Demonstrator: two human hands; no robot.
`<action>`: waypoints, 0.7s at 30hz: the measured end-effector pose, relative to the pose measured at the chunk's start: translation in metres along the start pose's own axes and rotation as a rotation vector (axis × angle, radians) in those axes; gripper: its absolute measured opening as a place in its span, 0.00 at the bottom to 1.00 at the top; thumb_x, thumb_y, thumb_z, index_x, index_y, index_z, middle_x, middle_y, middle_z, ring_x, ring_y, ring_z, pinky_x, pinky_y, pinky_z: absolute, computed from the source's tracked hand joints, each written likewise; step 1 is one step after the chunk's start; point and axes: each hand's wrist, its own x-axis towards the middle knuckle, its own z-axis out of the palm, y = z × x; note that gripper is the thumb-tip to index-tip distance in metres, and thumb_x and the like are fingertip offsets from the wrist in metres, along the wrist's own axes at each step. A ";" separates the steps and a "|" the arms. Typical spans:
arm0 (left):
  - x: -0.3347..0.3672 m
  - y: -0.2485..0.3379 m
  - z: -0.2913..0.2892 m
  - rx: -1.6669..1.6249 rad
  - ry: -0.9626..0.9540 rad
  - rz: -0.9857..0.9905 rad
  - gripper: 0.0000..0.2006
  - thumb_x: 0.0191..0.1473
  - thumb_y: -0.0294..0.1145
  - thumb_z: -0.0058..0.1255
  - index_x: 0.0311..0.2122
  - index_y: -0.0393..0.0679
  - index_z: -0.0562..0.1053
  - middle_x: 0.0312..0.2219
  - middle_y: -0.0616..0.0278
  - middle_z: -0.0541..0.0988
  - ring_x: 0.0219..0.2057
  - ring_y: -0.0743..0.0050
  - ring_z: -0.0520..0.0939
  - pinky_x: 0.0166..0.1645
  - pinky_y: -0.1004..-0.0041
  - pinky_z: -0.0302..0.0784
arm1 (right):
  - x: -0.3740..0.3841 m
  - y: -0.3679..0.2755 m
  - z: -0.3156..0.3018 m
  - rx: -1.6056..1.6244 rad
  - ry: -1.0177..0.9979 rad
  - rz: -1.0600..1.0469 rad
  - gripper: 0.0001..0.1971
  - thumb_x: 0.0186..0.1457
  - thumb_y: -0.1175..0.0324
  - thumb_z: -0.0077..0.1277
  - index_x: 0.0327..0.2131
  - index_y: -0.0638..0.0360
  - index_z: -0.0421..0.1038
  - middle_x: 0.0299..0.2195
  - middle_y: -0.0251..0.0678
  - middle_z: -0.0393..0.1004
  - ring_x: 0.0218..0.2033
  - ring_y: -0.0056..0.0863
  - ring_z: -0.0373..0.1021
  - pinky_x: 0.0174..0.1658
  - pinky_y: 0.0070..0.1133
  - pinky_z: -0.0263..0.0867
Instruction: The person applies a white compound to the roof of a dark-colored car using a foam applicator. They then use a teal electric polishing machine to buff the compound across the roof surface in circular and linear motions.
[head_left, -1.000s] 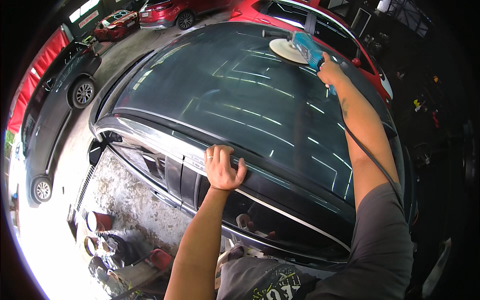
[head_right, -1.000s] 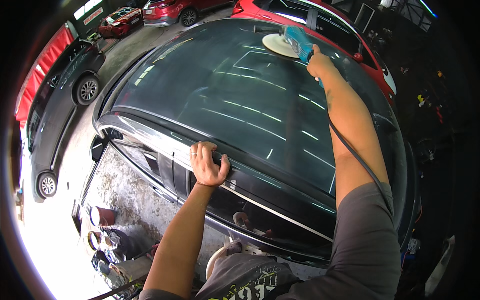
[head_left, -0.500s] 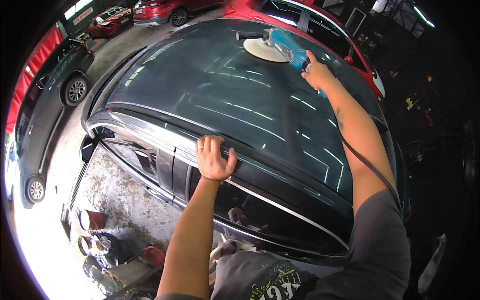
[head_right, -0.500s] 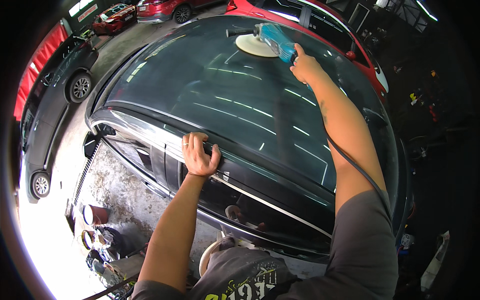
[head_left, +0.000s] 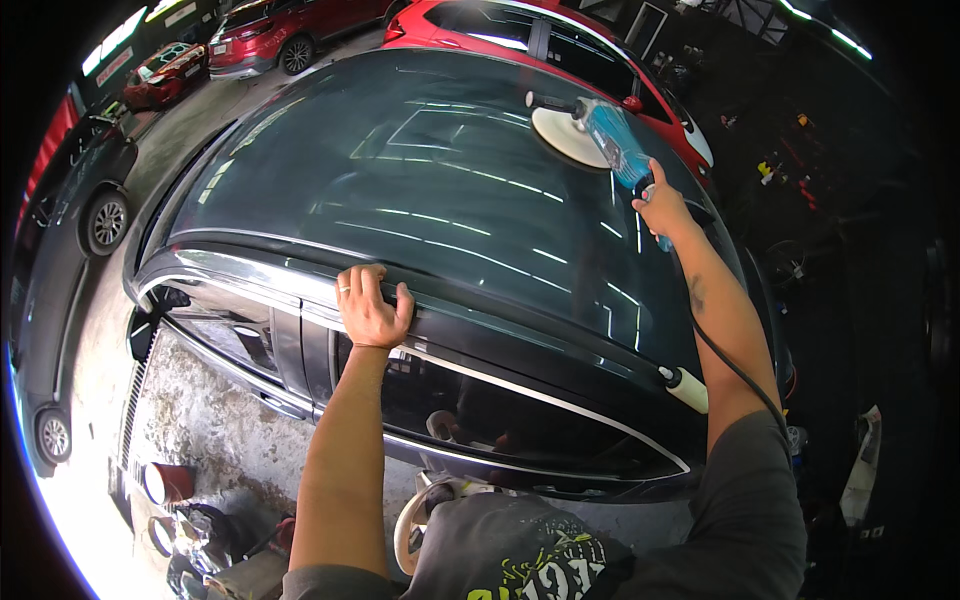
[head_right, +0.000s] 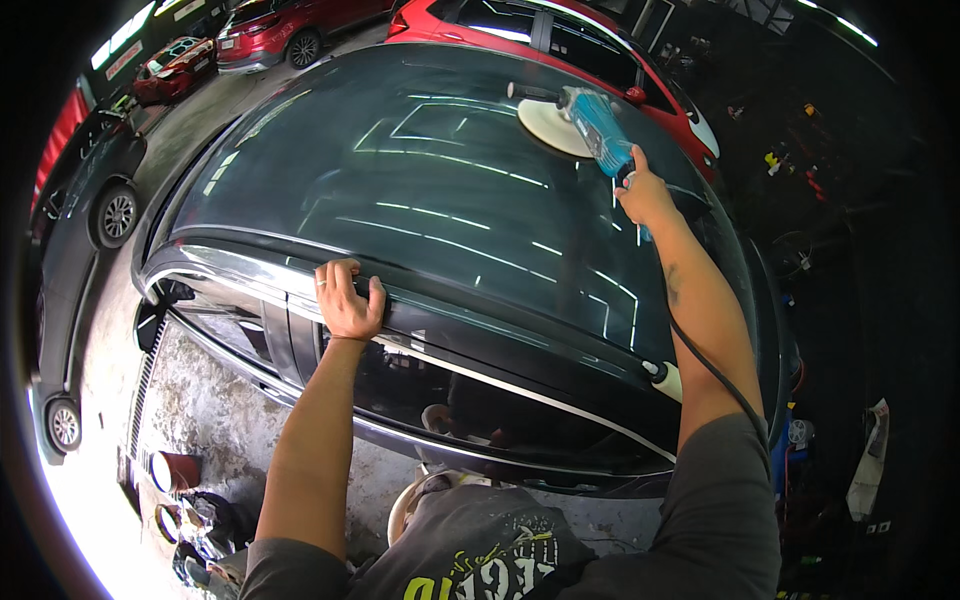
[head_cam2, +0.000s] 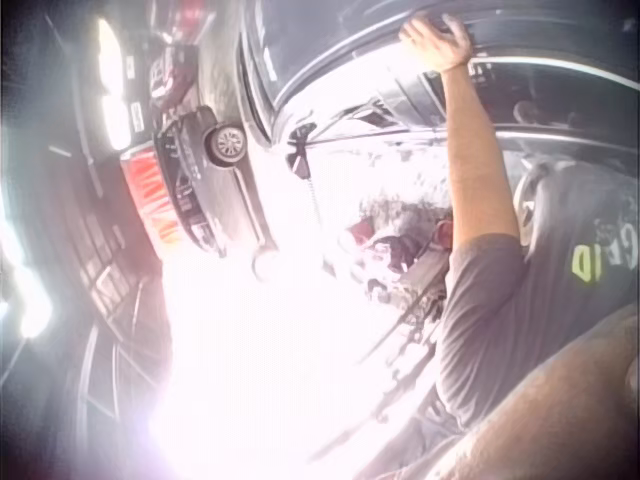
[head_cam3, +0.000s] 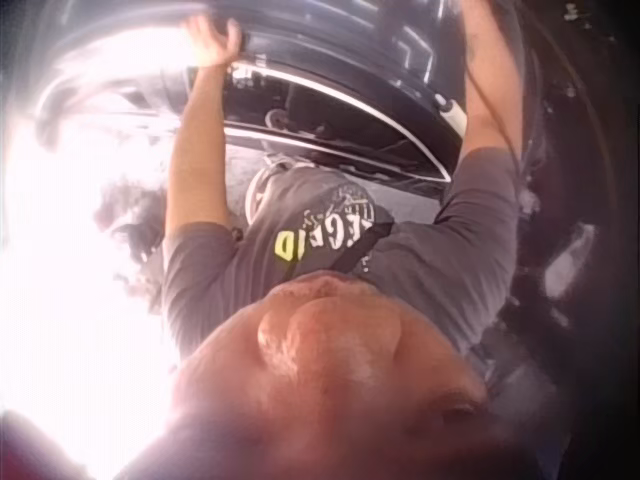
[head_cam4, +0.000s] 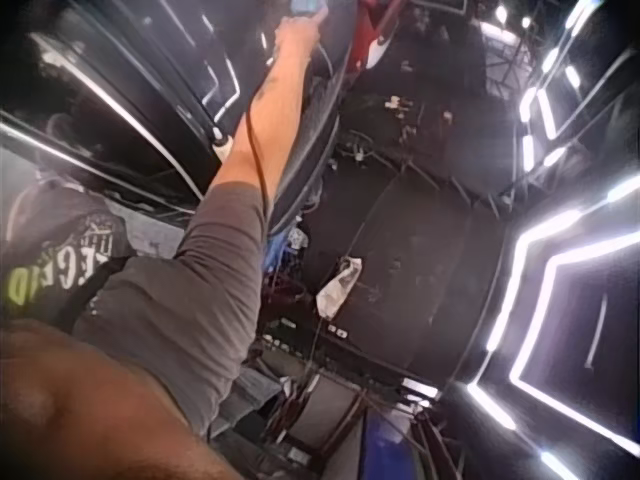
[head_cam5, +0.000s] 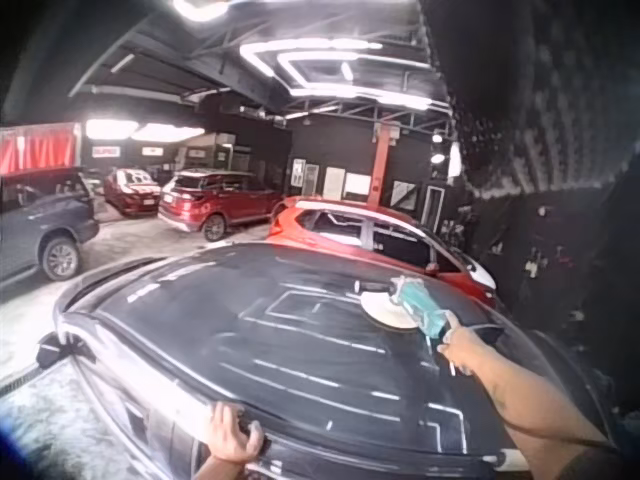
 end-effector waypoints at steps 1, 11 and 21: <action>-0.001 0.000 -0.001 0.002 0.001 0.000 0.15 0.50 0.33 0.60 0.42 0.40 0.73 0.38 0.52 0.76 0.43 0.44 0.75 0.51 0.51 0.71 | -0.007 0.007 -0.001 0.009 0.007 0.010 0.54 0.64 0.66 0.65 0.81 0.41 0.35 0.55 0.48 0.83 0.41 0.48 0.85 0.40 0.37 0.82; -0.003 -0.001 -0.003 0.011 -0.001 -0.008 0.16 0.51 0.34 0.61 0.43 0.41 0.74 0.38 0.53 0.77 0.43 0.45 0.76 0.52 0.52 0.71 | -0.054 -0.001 -0.012 0.065 -0.058 0.055 0.52 0.65 0.66 0.64 0.81 0.36 0.37 0.56 0.50 0.81 0.38 0.46 0.85 0.31 0.36 0.81; -0.002 -0.004 -0.004 -0.019 0.034 0.002 0.16 0.49 0.34 0.62 0.42 0.40 0.73 0.37 0.52 0.76 0.41 0.45 0.76 0.49 0.52 0.73 | -0.015 -0.144 0.034 -0.032 -0.122 -0.234 0.51 0.64 0.62 0.64 0.80 0.43 0.40 0.55 0.58 0.81 0.56 0.58 0.79 0.59 0.41 0.74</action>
